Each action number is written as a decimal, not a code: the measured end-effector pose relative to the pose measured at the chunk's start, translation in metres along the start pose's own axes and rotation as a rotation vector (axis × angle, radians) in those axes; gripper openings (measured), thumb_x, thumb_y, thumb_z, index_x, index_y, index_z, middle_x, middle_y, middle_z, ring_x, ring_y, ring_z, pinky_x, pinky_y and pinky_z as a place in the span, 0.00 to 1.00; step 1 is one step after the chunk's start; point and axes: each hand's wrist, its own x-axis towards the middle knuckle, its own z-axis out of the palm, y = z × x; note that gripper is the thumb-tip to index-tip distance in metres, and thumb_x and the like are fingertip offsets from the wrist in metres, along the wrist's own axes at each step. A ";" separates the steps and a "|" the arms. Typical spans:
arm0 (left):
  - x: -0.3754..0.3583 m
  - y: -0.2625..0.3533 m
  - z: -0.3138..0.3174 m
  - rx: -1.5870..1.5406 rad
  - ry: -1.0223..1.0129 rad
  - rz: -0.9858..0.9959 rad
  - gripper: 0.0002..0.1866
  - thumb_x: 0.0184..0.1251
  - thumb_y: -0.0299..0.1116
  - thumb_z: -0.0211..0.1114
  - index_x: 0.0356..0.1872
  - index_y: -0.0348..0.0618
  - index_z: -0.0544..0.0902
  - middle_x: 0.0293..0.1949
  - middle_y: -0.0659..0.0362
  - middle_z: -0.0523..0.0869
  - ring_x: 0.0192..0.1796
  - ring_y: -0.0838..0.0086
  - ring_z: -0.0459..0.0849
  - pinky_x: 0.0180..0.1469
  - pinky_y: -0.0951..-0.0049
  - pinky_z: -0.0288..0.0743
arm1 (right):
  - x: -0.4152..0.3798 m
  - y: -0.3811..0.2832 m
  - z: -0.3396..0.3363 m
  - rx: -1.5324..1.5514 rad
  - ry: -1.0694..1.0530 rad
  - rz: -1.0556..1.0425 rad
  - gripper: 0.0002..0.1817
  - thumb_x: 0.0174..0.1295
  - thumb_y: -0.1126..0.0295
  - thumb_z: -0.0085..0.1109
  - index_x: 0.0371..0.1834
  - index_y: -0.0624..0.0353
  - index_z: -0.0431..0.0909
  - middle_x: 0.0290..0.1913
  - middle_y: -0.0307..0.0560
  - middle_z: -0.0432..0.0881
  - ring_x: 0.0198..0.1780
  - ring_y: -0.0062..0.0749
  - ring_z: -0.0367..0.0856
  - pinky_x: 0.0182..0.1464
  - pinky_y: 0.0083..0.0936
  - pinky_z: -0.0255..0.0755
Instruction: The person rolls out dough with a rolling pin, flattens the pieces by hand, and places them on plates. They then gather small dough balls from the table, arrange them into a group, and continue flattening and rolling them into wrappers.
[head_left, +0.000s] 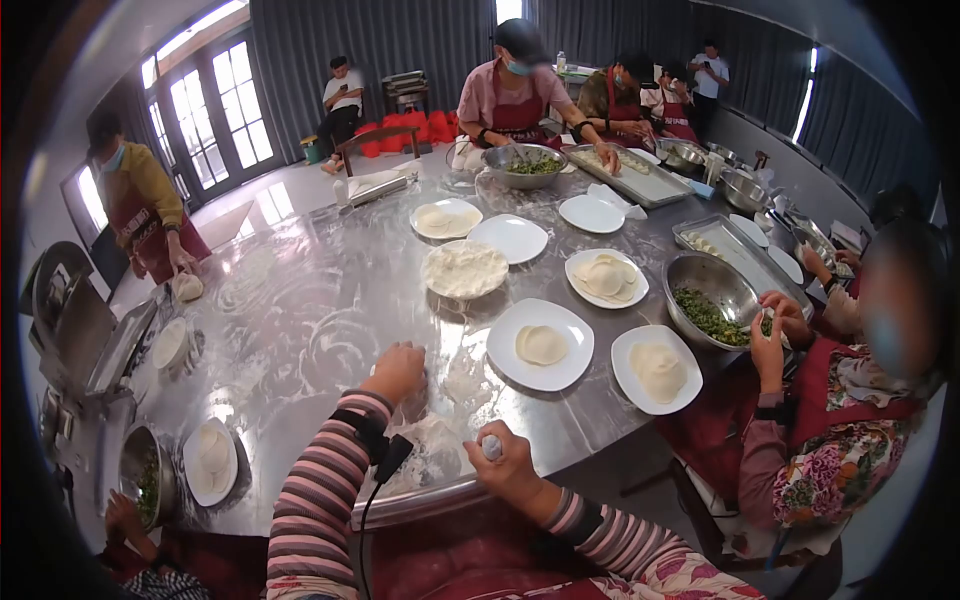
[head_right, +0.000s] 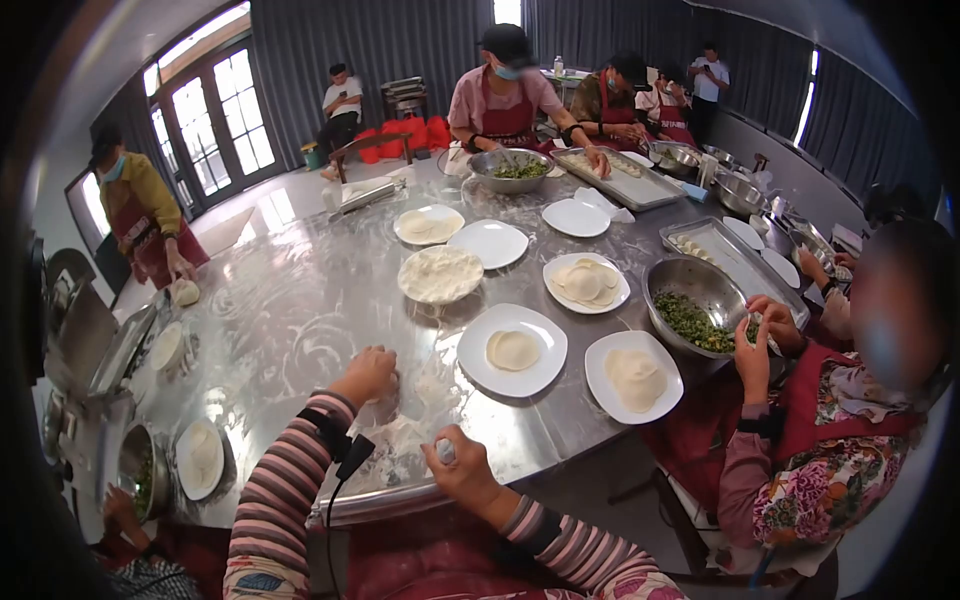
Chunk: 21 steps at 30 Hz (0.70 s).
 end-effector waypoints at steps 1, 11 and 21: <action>-0.003 -0.005 0.005 0.051 0.071 0.075 0.14 0.47 0.32 0.64 0.36 0.41 0.78 0.38 0.46 0.81 0.45 0.51 0.80 0.45 0.56 0.75 | 0.001 -0.001 0.000 -0.020 0.023 -0.018 0.11 0.53 0.75 0.66 0.32 0.59 0.70 0.17 0.51 0.72 0.16 0.39 0.74 0.20 0.29 0.67; -0.094 0.029 -0.014 -0.784 -0.075 -0.067 0.11 0.42 0.33 0.69 0.27 0.40 0.83 0.27 0.53 0.84 0.32 0.64 0.83 0.36 0.67 0.75 | -0.002 0.000 -0.001 0.094 0.035 -0.261 0.09 0.52 0.79 0.65 0.28 0.60 0.71 0.21 0.45 0.75 0.20 0.28 0.75 0.24 0.24 0.68; -0.135 0.031 -0.007 -0.754 -0.106 -0.214 0.08 0.43 0.33 0.68 0.24 0.41 0.83 0.26 0.52 0.85 0.32 0.61 0.84 0.38 0.66 0.76 | 0.047 0.018 0.034 -0.065 -0.059 0.048 0.11 0.52 0.75 0.66 0.29 0.59 0.70 0.19 0.46 0.71 0.18 0.30 0.69 0.23 0.27 0.64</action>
